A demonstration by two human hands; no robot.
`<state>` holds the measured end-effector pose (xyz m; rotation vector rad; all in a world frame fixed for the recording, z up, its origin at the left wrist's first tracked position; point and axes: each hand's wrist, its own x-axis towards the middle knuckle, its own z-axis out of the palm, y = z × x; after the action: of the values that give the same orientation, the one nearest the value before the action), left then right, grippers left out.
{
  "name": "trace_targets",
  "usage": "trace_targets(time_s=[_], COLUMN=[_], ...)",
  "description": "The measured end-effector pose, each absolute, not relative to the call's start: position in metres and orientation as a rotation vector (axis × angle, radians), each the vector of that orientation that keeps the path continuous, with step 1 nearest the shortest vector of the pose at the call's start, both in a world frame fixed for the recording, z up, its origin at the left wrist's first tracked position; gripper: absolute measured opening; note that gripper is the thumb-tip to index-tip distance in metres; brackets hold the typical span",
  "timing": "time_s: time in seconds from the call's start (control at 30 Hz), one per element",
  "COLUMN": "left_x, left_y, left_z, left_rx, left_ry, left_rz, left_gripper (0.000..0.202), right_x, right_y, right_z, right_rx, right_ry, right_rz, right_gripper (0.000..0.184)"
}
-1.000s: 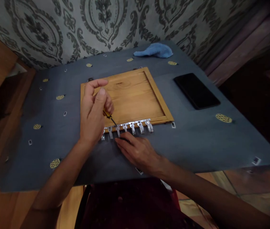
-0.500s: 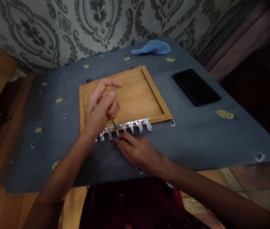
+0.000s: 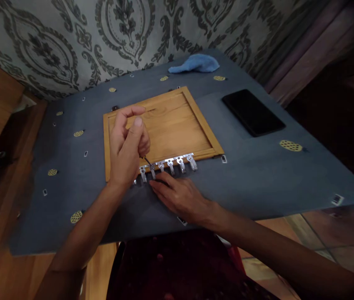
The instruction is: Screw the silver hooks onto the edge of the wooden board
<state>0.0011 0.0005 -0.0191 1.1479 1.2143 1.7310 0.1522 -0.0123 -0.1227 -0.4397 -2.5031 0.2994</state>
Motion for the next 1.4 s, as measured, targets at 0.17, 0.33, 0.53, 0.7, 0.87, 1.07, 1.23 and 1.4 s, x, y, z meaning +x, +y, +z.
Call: trace_targets(time_s=[0.17, 0.33, 0.53, 0.7, 0.87, 1.07, 1.23, 1.4], left_x=[0.001, -0.006, -0.009, -0.011, -0.011, -0.014, -0.012, -0.009], left_y=[0.004, 0.006, 0.007, 0.01, 0.011, 0.004, 0.0, -0.001], left_z=[-0.021, -0.02, -0.02, -0.019, -0.019, -0.006, -0.002, -0.01], left_rx=[1.189, 1.197, 1.222, 1.236, 1.238, 1.171, 1.149, 1.199], left_ry=[1.135, 1.063, 1.029, 1.061, 1.032, 1.05, 1.081, 1.054], left_rz=[1.697, 1.623, 1.546, 1.476, 1.412, 1.645, 1.67, 1.638], left_gripper=[0.02, 0.022, 0.021, 0.03, 0.034, 0.01, 0.011, 0.013], right_x=[0.153, 0.153, 0.153, 0.153, 0.152, 0.153, 0.153, 0.154], right_y=[-0.012, -0.012, -0.012, -0.012, -0.012, -0.011, -0.011, -0.011], right_z=[-0.121, -0.121, -0.121, -0.122, -0.122, -0.119, -0.118, -0.117], right_rx=[-0.455, -0.452, -0.444, -0.434, -0.455, -0.461, -0.46, -0.451], right_ry=[-2.543, -2.544, -2.533, -2.505, -2.53, -2.563, -2.579, -2.587], right_rz=[0.341, 0.349, 0.362, 0.372, 0.339, 0.362, 0.36, 0.358], right_gripper=[0.027, 0.028, 0.024, 0.022, 0.024, 0.028, 0.03, 0.029])
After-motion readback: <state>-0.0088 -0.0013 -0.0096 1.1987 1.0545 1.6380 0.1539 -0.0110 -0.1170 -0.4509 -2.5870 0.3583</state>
